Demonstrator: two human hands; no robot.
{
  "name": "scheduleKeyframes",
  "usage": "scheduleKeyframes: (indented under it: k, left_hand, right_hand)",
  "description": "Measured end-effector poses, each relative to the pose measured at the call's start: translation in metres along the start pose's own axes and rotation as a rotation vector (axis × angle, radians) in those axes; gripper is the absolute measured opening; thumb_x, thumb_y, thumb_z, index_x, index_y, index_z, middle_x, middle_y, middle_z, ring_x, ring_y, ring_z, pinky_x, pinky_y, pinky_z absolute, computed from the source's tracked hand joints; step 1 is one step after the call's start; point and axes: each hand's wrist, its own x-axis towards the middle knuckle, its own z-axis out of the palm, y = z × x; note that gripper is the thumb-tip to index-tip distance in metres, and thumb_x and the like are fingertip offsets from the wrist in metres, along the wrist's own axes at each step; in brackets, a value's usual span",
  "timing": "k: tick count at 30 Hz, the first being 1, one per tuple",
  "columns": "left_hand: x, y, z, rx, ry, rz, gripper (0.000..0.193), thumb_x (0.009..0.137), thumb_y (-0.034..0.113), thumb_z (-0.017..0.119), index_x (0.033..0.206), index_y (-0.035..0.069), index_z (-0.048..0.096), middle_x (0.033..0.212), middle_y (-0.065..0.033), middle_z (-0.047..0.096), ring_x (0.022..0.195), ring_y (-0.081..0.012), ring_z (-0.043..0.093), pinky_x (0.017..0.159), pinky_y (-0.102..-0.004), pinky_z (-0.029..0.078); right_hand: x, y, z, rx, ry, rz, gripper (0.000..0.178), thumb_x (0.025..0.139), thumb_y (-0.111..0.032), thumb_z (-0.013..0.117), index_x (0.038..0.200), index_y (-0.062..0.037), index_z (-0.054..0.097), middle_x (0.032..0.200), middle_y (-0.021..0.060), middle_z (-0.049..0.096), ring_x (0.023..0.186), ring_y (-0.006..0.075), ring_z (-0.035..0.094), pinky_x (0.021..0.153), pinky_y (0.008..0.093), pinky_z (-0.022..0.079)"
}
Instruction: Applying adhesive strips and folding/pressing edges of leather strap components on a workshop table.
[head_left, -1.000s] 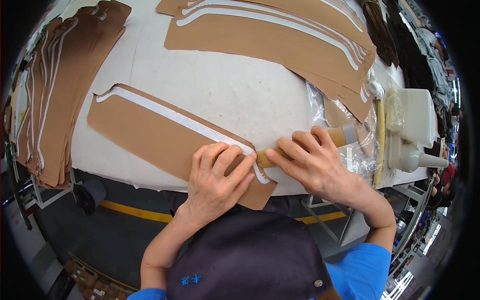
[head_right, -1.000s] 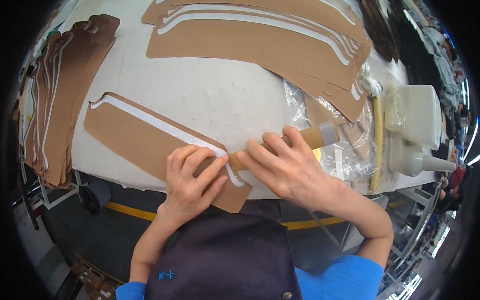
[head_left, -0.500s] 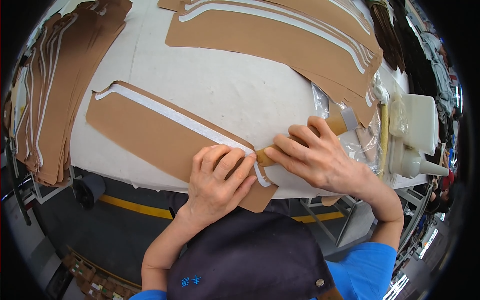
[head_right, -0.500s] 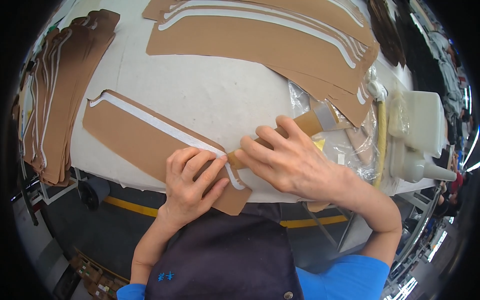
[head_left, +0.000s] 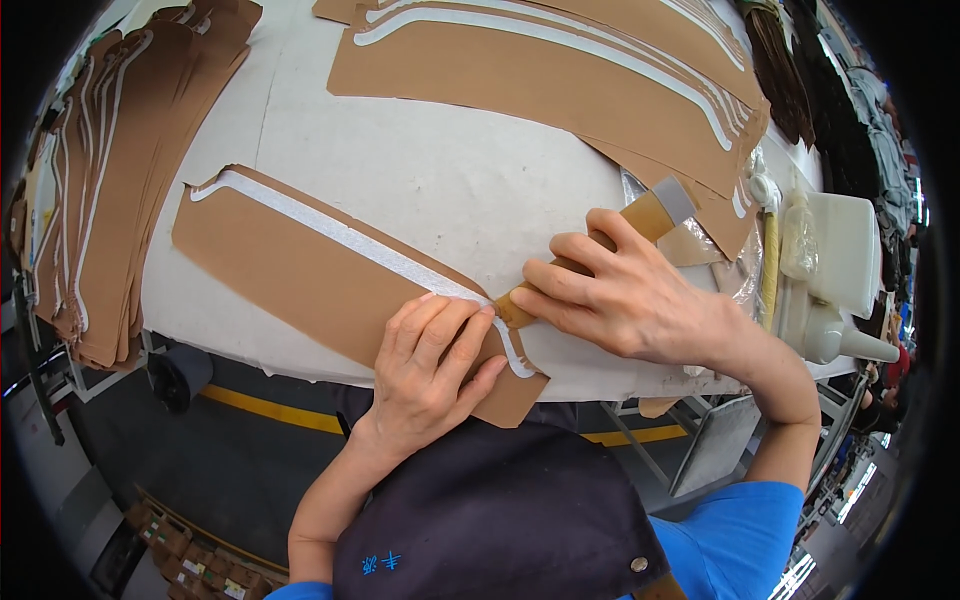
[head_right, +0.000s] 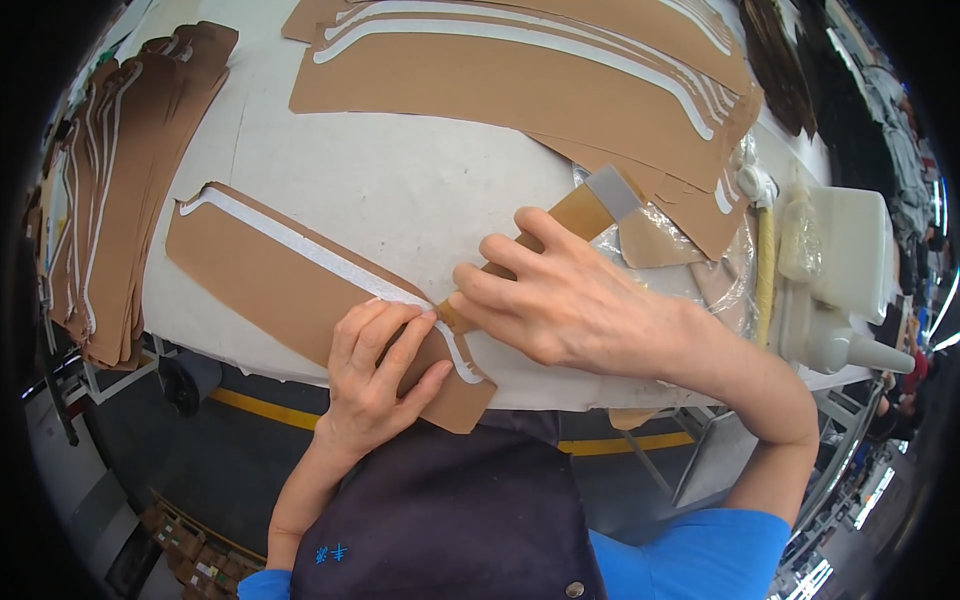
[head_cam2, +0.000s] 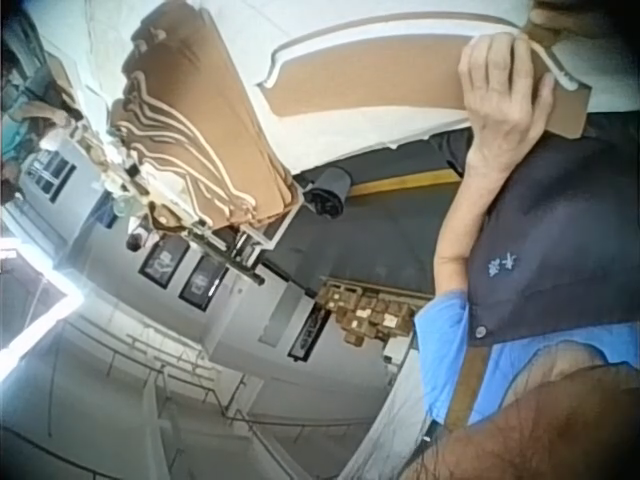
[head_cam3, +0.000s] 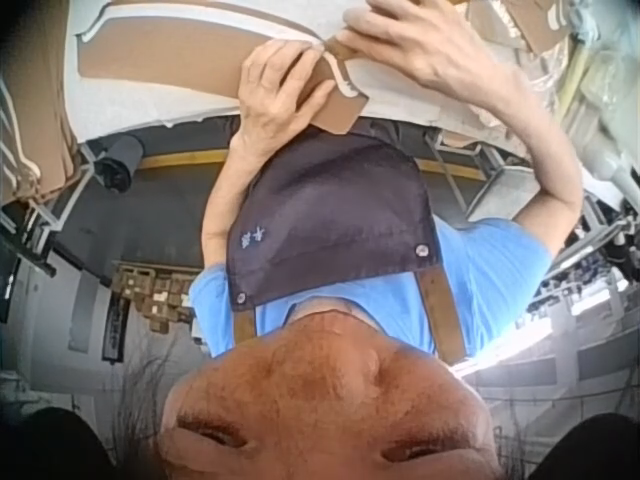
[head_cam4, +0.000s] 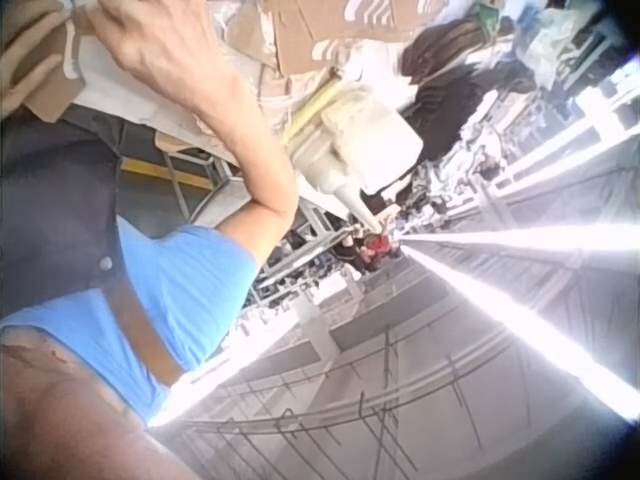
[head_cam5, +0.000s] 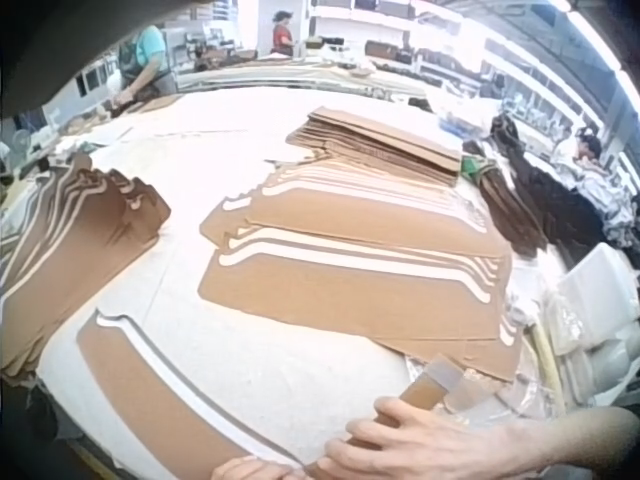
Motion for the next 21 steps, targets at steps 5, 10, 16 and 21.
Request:
scheduleKeyframes:
  k: [5, 10, 16, 21]
  left_hand:
    - [0.005, 0.006, -0.007, 0.141, 0.005, -0.002, 0.047, 0.085, 0.025, 0.083, 0.124, 0.002, 0.073, 0.130, -0.0121, 0.063, 0.125, -0.0315, 0.058, 0.108, -0.0504, 0.048]
    - [-0.002, 0.003, -0.005, 0.167, -0.005, -0.027, 0.050, 0.082, 0.022, 0.085, 0.127, 0.005, 0.072, 0.134, -0.0133, 0.062, 0.127, -0.0348, 0.056, 0.109, -0.0549, 0.046]
    - [0.004, 0.001, -0.013, 0.230, 0.026, -0.013, 0.049, 0.083, 0.021, 0.084, 0.127, 0.002, 0.071, 0.134, -0.0137, 0.064, 0.126, -0.0342, 0.060, 0.109, -0.0542, 0.048]
    - [0.000, -0.009, -0.012, 0.166, 0.032, -0.056, 0.043, 0.084, 0.014, 0.082, 0.125, 0.004, 0.073, 0.135, -0.0136, 0.063, 0.128, -0.0345, 0.058, 0.109, -0.0521, 0.048]
  right_hand:
    - [0.001, 0.008, 0.002, 0.021, -0.012, -0.028, 0.032, 0.083, -0.017, 0.071, 0.112, -0.0027, 0.074, 0.111, 0.0057, 0.059, 0.100, 0.0220, 0.057, 0.084, 0.0392, 0.046]
    - [0.008, 0.016, 0.005, 0.012, 0.022, -0.078, 0.032, 0.083, -0.017, 0.071, 0.112, -0.0034, 0.075, 0.110, 0.0051, 0.059, 0.099, 0.0215, 0.057, 0.084, 0.0394, 0.045]
    - [0.017, 0.026, 0.012, 0.043, 0.023, -0.106, 0.031, 0.085, -0.017, 0.070, 0.113, -0.0057, 0.074, 0.107, 0.0027, 0.058, 0.098, 0.0207, 0.057, 0.086, 0.0389, 0.044]
    - [0.027, 0.031, 0.012, 0.049, 0.026, -0.128, 0.030, 0.086, -0.018, 0.069, 0.113, -0.0070, 0.074, 0.105, 0.0017, 0.058, 0.099, 0.0203, 0.056, 0.087, 0.0386, 0.044]
